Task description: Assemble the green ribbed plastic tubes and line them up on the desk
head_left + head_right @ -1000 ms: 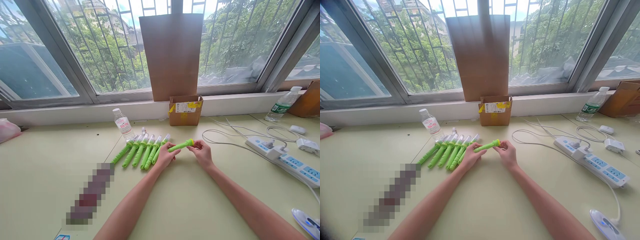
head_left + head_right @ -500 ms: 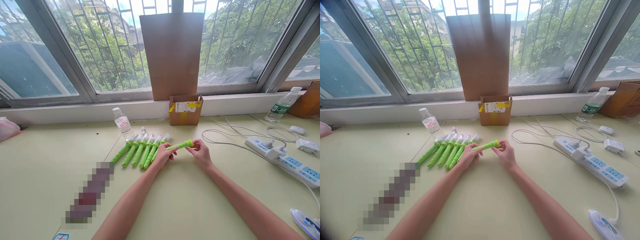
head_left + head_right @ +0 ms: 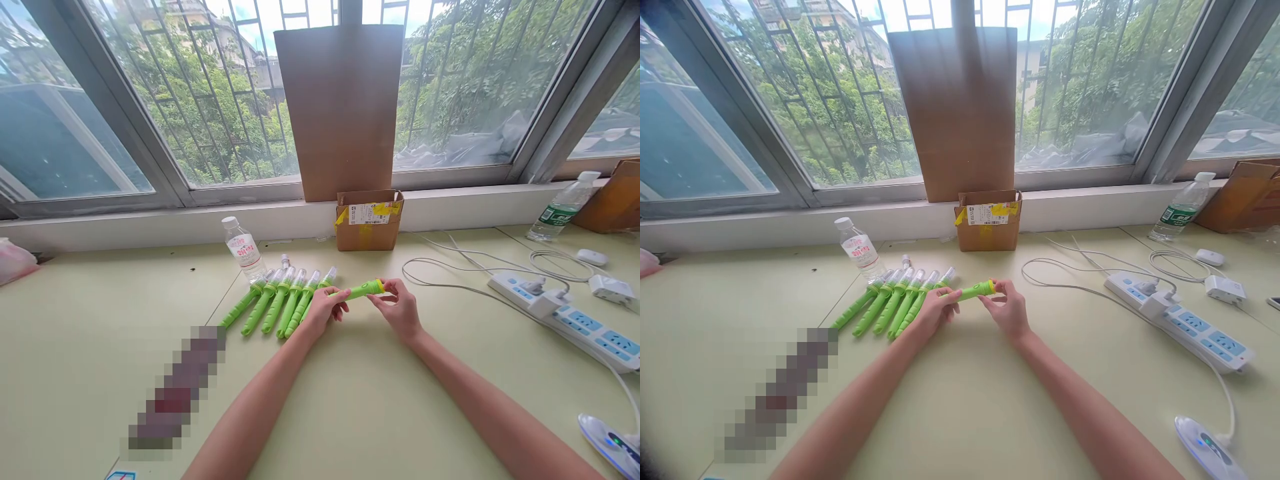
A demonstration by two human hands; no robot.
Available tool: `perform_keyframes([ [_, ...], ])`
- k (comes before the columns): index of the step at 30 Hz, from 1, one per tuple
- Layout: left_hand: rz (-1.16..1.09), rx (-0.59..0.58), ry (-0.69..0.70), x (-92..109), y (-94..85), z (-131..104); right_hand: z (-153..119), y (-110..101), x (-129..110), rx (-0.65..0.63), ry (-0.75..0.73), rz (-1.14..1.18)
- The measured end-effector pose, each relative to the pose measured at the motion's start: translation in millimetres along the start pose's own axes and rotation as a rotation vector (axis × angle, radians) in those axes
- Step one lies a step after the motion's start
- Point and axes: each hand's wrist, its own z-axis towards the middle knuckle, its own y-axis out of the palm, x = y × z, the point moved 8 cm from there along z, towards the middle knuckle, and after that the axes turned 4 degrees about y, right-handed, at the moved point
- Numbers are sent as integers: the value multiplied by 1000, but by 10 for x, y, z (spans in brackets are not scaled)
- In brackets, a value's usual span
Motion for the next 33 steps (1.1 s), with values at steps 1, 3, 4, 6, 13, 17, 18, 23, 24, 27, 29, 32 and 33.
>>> perform_keyframes([
  [1, -3, -4, -4, -5, 1, 3, -3, 5, -8, -2, -8, 9],
  [3, -11, 1, 0, -6, 1, 6, -7, 10, -12, -2, -14, 35],
  [4, -13, 8, 9, -1, 3, 6, -7, 9, -6, 1, -11, 47],
  [6, -2, 32, 36, 12, 15, 0, -3, 1, 19, 14, 10, 70],
  [13, 164, 256, 243, 159, -29, -89, 44, -13, 207, 22, 190, 133],
  [17, 245, 153, 293, 187, 14, -64, 52, -15, 263, 14, 254, 157],
  [18, 259, 125, 296, 181, 19, -51, 51, -16, 270, 13, 262, 160],
  [23, 380, 135, 357, 197, -12, -30, 46, -17, 291, 13, 257, 156],
  [24, 397, 141, 369, 207, -10, -35, 46, -17, 291, 15, 250, 153],
  [27, 409, 140, 366, 223, 8, -49, 45, -12, 275, 9, 225, 138],
  [29, 410, 139, 358, 236, 18, -59, 44, -15, 247, 7, 203, 129],
  [32, 407, 132, 352, 256, 32, -71, 44, -13, 199, -10, 173, 130],
  [33, 405, 125, 342, 255, 35, -72, 43, -6, 186, -24, 166, 133],
])
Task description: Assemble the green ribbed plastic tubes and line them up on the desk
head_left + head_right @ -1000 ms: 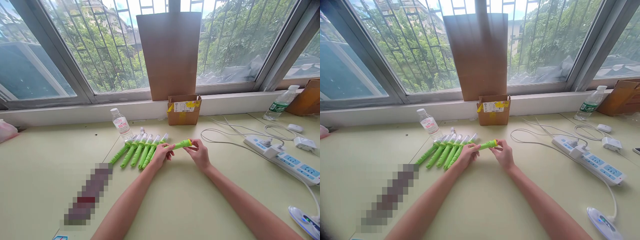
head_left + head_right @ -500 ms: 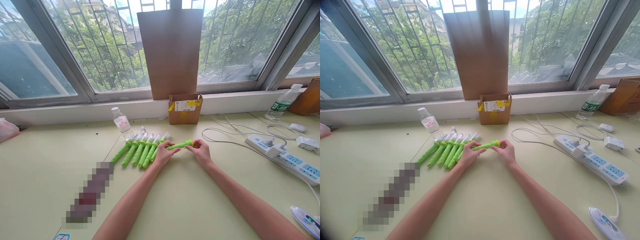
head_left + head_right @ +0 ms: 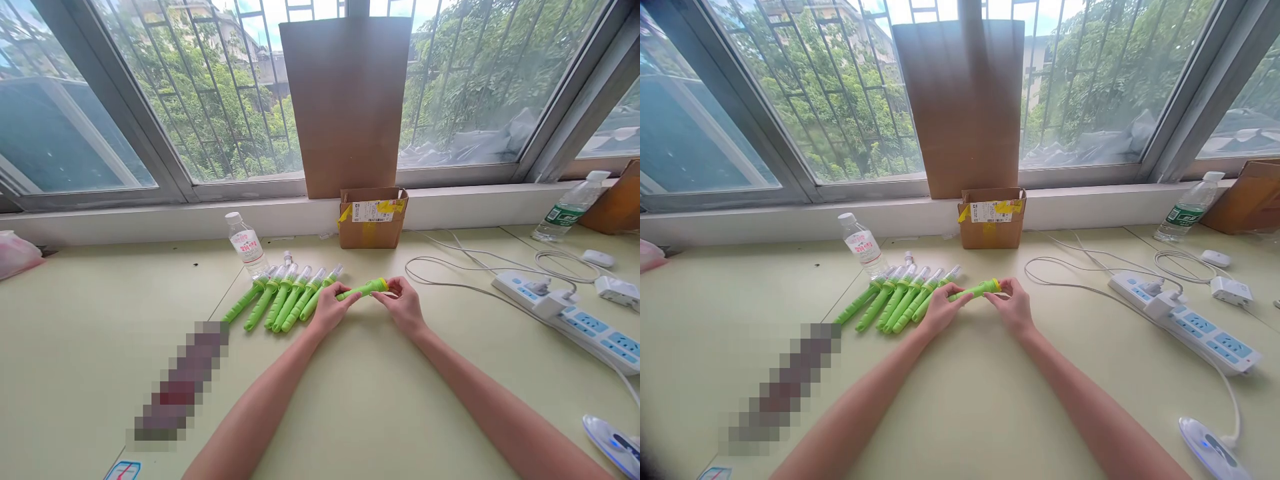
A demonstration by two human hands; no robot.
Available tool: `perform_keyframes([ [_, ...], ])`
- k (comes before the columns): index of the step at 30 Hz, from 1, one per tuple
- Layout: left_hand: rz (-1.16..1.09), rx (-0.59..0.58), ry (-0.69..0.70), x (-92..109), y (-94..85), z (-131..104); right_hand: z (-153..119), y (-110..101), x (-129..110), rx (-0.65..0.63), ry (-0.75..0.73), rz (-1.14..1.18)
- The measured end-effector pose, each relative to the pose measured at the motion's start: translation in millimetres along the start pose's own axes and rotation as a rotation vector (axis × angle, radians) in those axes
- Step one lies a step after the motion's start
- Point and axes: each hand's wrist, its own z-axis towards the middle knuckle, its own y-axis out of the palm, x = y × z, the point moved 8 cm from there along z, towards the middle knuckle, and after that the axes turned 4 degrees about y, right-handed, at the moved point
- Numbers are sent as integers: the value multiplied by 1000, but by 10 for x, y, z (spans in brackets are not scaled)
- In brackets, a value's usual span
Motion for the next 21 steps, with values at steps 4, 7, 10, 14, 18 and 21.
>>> perform_keyframes([
  [4, -14, -37, -46, -24, 18, -4, -4, 16, -11, -31, -8, -8],
  [7, -30, -46, -64, -40, 20, -2, -3, 2, 3, -14, -5, -23],
  [10, -37, -55, -76, -57, 20, 6, -2, 0, 8, -5, -4, -22],
  [14, -26, -83, -92, -91, 24, 25, -7, 0, 0, 2, 1, -32],
  [18, -56, -118, -152, -140, 40, 18, -14, -2, -20, 11, -6, -37],
  [21, -77, -156, -182, -140, 71, -6, -12, -10, -35, 22, -25, -20],
])
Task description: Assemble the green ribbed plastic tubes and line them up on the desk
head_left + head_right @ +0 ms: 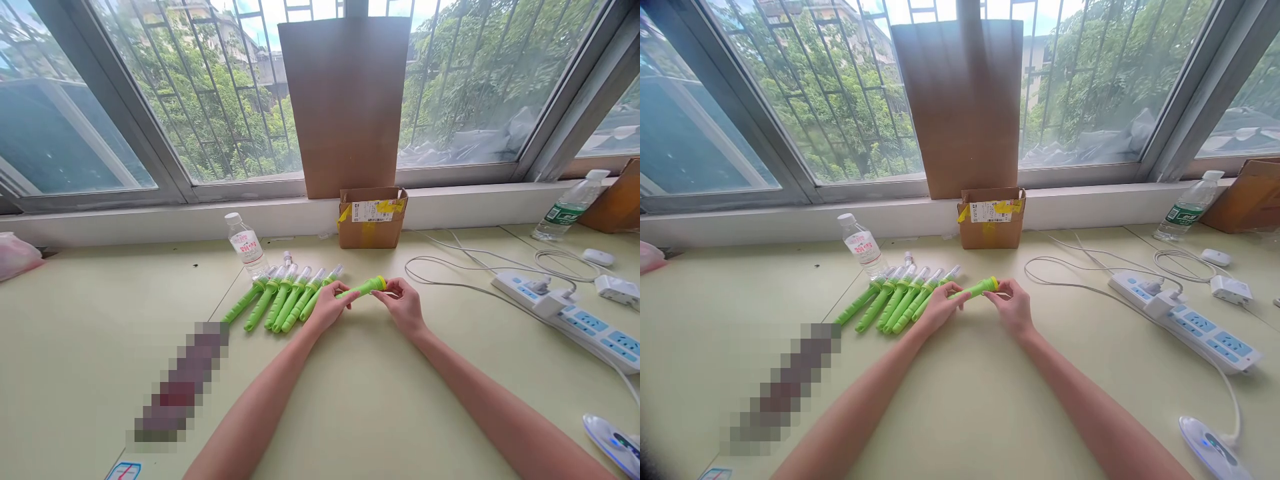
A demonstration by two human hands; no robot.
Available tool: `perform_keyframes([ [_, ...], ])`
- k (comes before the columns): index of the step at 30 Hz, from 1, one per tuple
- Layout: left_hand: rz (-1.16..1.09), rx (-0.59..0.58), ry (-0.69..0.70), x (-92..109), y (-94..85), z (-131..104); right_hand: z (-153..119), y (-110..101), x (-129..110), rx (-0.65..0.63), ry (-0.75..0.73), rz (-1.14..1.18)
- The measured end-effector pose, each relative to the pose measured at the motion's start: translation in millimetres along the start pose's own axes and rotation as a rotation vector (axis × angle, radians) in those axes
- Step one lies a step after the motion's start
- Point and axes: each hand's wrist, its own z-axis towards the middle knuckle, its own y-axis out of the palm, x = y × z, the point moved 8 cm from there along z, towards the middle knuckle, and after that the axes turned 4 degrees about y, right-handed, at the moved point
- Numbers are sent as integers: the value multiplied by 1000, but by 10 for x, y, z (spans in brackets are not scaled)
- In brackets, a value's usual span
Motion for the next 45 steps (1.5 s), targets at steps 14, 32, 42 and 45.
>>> perform_keyframes([
  [14, -23, 39, 72, 40, 0, -26, 12, -5, -5, -10, -4, 13],
  [32, -77, -43, -2, -5, 14, -1, 26, 29, 41, -53, 0, 10],
  [42, -128, -86, -21, -28, 22, 9, -14, 51, -76, -67, -102, -20],
  [45, -90, -48, 5, 18, 19, -11, -10, 27, -82, -41, -128, -52],
])
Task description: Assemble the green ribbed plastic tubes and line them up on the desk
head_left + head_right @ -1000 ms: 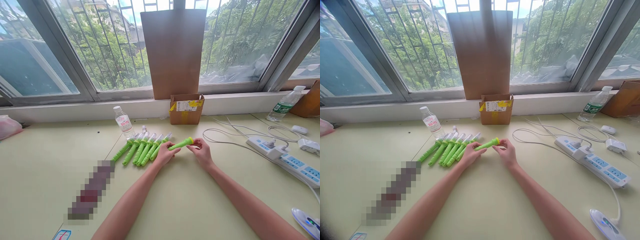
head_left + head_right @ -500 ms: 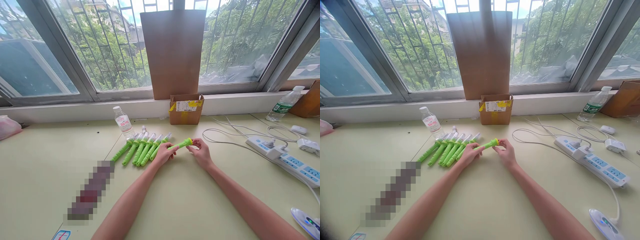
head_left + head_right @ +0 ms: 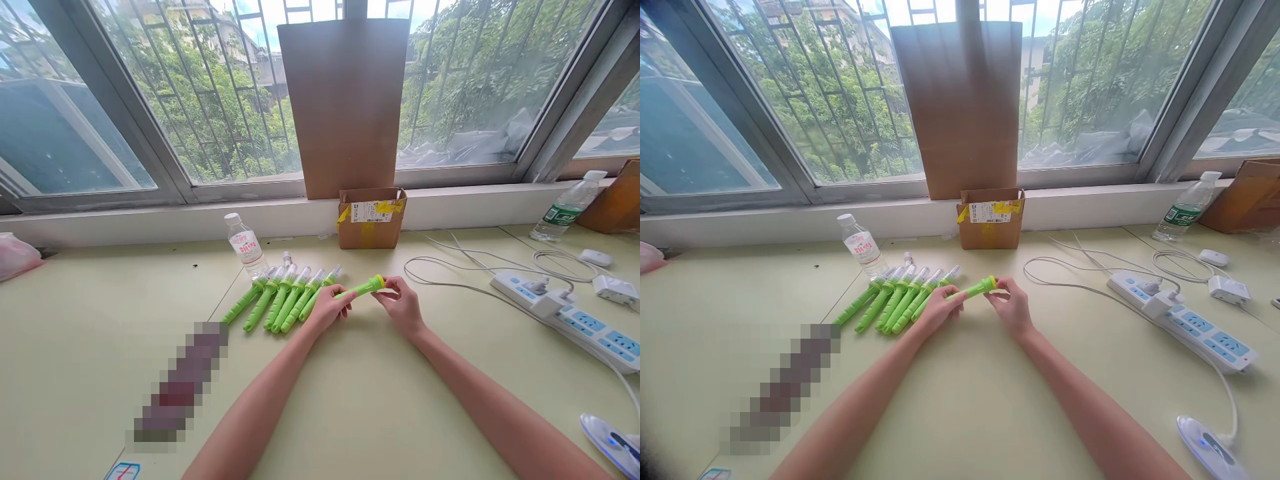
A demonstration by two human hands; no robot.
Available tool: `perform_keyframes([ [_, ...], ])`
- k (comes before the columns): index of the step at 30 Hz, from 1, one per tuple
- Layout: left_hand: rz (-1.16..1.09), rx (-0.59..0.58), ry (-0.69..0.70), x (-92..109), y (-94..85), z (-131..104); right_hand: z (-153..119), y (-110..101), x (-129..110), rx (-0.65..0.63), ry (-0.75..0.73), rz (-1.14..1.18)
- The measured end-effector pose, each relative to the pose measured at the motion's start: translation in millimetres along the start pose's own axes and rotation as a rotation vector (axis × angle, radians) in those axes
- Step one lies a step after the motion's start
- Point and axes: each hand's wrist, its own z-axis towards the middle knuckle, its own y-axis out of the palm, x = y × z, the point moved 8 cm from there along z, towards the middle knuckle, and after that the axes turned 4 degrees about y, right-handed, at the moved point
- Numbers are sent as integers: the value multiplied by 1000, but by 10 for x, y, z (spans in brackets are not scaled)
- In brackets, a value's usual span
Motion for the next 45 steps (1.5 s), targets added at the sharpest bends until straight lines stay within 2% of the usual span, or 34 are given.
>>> perform_keyframes([
  [8, 118, 228, 157, 83, -82, -37, 5, -39, 58, 41, 57, 9],
  [10, 143, 252, 157, 72, -89, -38, 14, -43, 81, 38, 77, 5],
  [17, 25, 218, -18, -20, -76, -25, 29, 9, 133, -25, 102, 2],
  [22, -46, 156, -81, -55, -81, 10, -3, 12, 59, 6, 41, -2],
  [27, -82, 110, -82, -64, -66, 24, -25, -9, -19, 40, -13, -42],
  [35, -38, 120, 43, 55, -18, -32, -1, -38, 69, 44, 55, 27],
  [38, -16, 139, 31, 45, -36, -34, -5, -8, 86, 18, 66, 43],
  [45, -66, 136, -32, -31, -47, -17, -39, 22, -52, 22, -43, -78],
])
